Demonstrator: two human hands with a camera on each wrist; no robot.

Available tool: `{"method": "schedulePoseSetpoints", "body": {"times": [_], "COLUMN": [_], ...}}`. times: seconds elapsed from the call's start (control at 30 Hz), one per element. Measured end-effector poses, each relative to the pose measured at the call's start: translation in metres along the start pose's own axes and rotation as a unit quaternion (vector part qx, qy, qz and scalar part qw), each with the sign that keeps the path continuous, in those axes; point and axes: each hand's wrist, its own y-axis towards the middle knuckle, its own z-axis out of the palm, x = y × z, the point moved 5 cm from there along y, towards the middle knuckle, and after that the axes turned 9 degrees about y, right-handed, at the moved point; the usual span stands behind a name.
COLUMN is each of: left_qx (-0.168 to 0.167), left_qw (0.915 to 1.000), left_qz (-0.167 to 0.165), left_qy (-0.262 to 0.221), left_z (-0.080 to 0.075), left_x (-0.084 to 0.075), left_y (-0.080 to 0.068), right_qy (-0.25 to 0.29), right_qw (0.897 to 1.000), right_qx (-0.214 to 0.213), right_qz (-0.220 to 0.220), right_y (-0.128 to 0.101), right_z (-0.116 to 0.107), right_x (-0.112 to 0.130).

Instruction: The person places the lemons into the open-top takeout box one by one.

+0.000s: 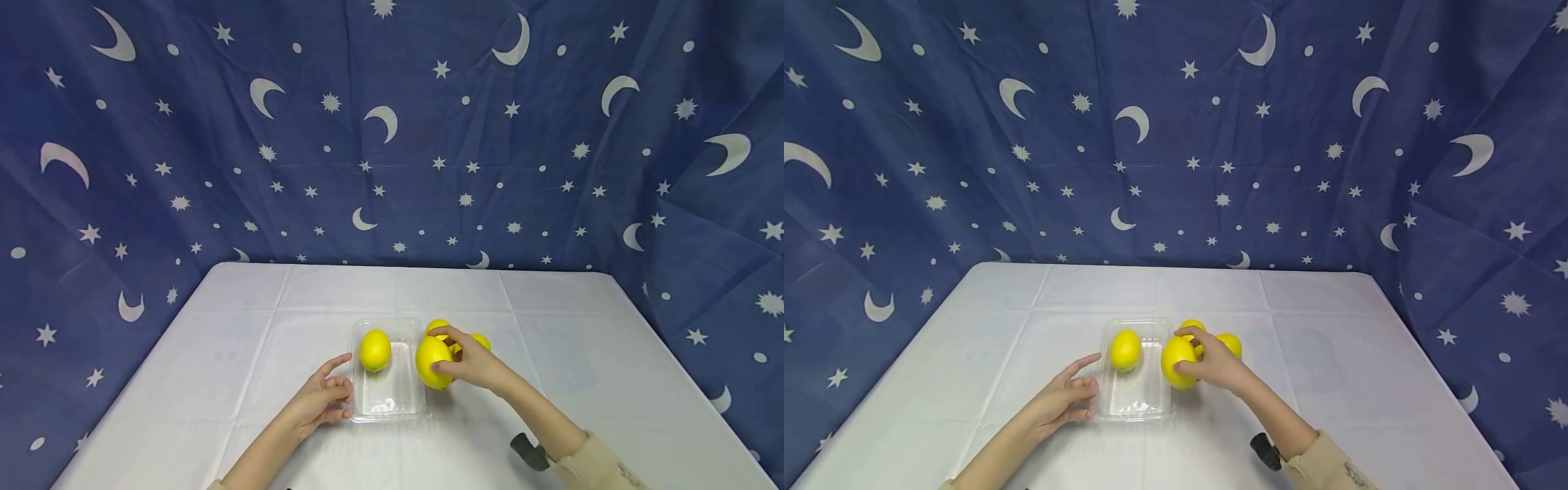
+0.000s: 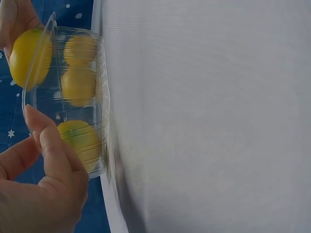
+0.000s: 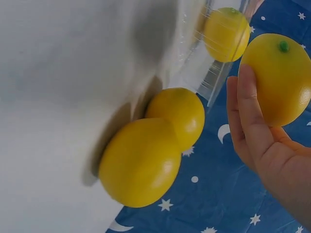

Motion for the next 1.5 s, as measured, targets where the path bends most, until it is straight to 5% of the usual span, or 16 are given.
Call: {"method": "schedulePoseSetpoints", "body": {"times": [0.8, 1.17, 1.5], "left_qx": [-0.017, -0.015, -0.005], "left_qw": [0.9998, 0.9998, 1.0], "left_qz": [-0.007, -0.011, -0.006], "left_qy": [0.006, 0.001, 0.002], "left_z": [-0.001, -0.001, 0.0], "left_x": [-0.005, -0.003, -0.001], "left_y": [0.001, 0.0, -0.001], "right_qy": [-0.045, -0.165, -0.238], "right_qw": [0.996, 0.981, 0.965], "right_qx": [0.017, -0.041, -0.039], "right_qz": [-0.076, -0.094, -0.101], "right_y": [0.032, 0.037, 0.046], "right_z": [0.021, 0.034, 0.044], "right_x": [0.024, 0.031, 0.03]}}
